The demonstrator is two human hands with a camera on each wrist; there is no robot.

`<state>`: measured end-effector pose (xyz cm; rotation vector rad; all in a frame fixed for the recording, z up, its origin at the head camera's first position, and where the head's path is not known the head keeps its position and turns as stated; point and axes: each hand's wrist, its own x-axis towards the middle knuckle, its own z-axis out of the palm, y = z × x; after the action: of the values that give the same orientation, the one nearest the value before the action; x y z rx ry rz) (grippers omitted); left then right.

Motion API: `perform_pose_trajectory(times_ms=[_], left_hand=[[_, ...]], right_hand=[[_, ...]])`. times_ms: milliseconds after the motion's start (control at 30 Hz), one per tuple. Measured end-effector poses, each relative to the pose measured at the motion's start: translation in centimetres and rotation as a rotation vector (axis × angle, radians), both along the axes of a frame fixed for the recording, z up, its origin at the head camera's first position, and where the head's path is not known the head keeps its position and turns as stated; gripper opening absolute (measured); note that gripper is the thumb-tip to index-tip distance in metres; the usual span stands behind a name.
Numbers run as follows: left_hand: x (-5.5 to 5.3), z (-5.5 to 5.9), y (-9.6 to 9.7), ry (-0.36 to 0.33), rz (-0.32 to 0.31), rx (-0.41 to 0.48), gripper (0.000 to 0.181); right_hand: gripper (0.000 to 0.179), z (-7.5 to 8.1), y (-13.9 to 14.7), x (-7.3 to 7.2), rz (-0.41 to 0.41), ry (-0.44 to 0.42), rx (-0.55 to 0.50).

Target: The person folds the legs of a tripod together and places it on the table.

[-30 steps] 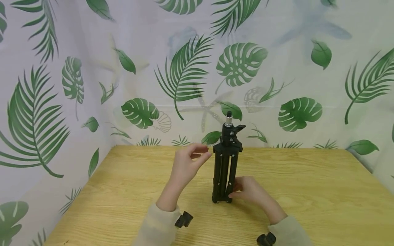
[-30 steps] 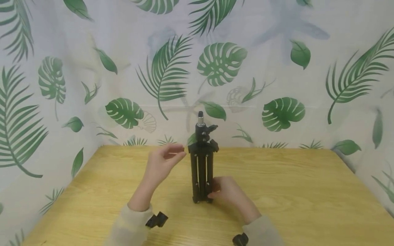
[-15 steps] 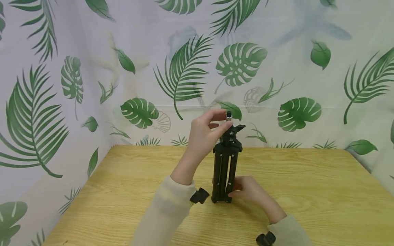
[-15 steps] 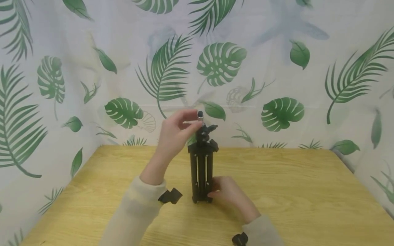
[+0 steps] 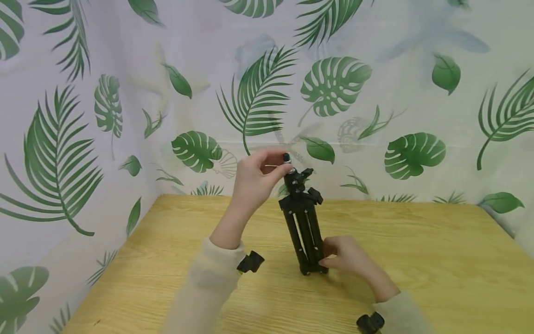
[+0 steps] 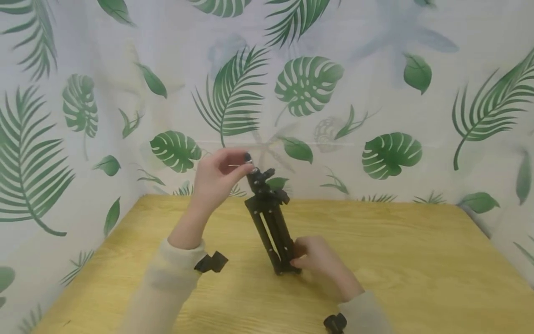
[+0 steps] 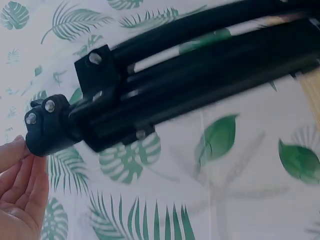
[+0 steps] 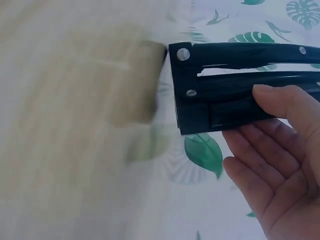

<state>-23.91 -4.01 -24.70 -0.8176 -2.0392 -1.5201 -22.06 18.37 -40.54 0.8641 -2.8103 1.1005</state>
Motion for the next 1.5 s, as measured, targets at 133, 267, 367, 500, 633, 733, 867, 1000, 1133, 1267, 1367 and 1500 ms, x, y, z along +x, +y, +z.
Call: perform_pose_trajectory(times_ms=[133,267,367,500,633,733,867,1000,1133,1267,1367,1500], left_hand=[[0.2,-0.6,-2.6,-0.050,0.063,-0.039,0.024],[0.1,-1.9,-5.1,-0.096,0.120,-0.122,0.024],[-0.2,-3.6,-6.8,-0.147,0.142,-0.206,0.024],[-0.7,-6.6,-8.2,-0.213,0.141,-0.327,0.024],[-1.3,-9.4,-8.7,-0.272,0.139,-0.431,0.021],[-1.6,-11.2,-8.9,-0.287,0.148,-0.539,0.018],[-1.9,-13.0,-9.0,-0.264,0.147,-0.700,0.016],[-2.0,-14.3,-9.0,-0.264,0.112,-0.821,0.014],[-2.0,-15.3,-9.0,-0.291,0.075,-0.893,0.012],[-2.2,-16.1,-9.0,-0.301,0.064,-0.918,0.010],[-2.4,-16.7,-9.1,-0.302,0.067,-0.923,0.009],[-2.6,-17.0,-9.2,-0.305,0.069,-0.912,0.008]], right_hand=[[0.010,1.0,1.1,0.3,-0.025,0.035,0.066],[0.010,2.0,2.3,0.4,-0.049,0.080,0.158],[0.010,2.6,3.0,0.5,-0.073,0.094,0.229],[0.013,3.0,3.6,0.6,-0.124,0.096,0.334],[0.014,3.1,3.8,0.8,-0.179,0.097,0.428],[0.015,3.0,3.9,1.0,-0.204,0.115,0.468],[0.015,2.7,3.8,1.2,-0.222,0.130,0.510],[0.016,2.5,3.5,1.4,-0.232,0.130,0.528],[0.017,2.3,3.3,1.2,-0.244,0.132,0.526],[0.017,2.1,3.1,1.2,-0.245,0.143,0.523],[0.017,1.9,3.0,1.3,-0.244,0.160,0.526],[0.018,1.9,2.9,1.4,-0.246,0.177,0.529]])
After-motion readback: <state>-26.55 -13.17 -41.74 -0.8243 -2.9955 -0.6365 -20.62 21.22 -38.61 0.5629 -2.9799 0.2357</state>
